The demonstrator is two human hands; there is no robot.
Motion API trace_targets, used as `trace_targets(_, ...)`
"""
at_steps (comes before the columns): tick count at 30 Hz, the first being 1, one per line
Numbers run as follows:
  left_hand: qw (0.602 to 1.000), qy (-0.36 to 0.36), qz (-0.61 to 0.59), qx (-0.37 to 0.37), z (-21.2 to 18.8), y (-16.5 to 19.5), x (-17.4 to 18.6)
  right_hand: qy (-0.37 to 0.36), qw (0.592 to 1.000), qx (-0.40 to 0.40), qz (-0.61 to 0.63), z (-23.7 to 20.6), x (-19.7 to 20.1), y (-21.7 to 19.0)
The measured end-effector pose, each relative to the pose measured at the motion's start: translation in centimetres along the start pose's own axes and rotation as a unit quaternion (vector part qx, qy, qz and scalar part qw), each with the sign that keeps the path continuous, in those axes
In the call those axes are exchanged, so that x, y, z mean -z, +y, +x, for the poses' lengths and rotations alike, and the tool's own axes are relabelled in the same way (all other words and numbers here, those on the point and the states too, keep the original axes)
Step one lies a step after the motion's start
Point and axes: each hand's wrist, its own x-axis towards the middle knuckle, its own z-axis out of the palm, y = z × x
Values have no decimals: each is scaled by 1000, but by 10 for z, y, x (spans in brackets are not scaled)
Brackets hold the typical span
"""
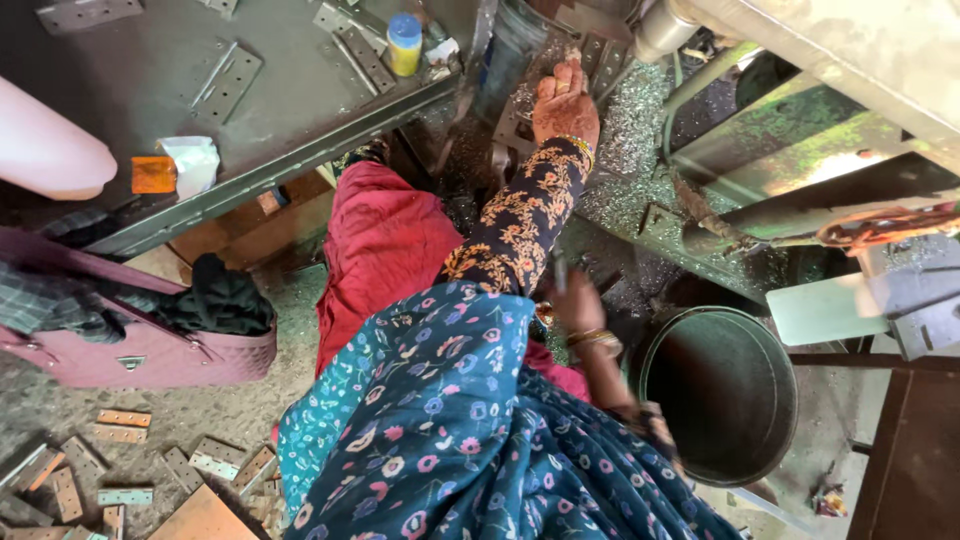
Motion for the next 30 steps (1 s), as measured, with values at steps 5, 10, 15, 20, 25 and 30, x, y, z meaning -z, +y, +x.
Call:
trace_targets(5, 998, 64, -13, 8, -1, 1, 0, -13, 999, -18, 31, -17, -31, 1)
trace_targets(10, 982, 108, -152, 12, -39, -72, -2, 151, 987, 29, 41, -36, 52, -35)
trace_targets(15, 975, 92, 0, 204, -53, -209, -2, 354, 899, 203, 156, -51, 132, -98)
trace_targets(20, 978, 45, -9, 205, -9, -274, -2, 357, 888, 245, 153, -50, 161, -123)
trace_targets(25, 981, -65, -15, 184, -7, -277, 4, 324, 899, 223, 193, -49, 163, -117)
trace_targets(30, 989, -5, 15, 146, -31, -300, 10, 327, 901, 231, 167, -47, 158, -110)
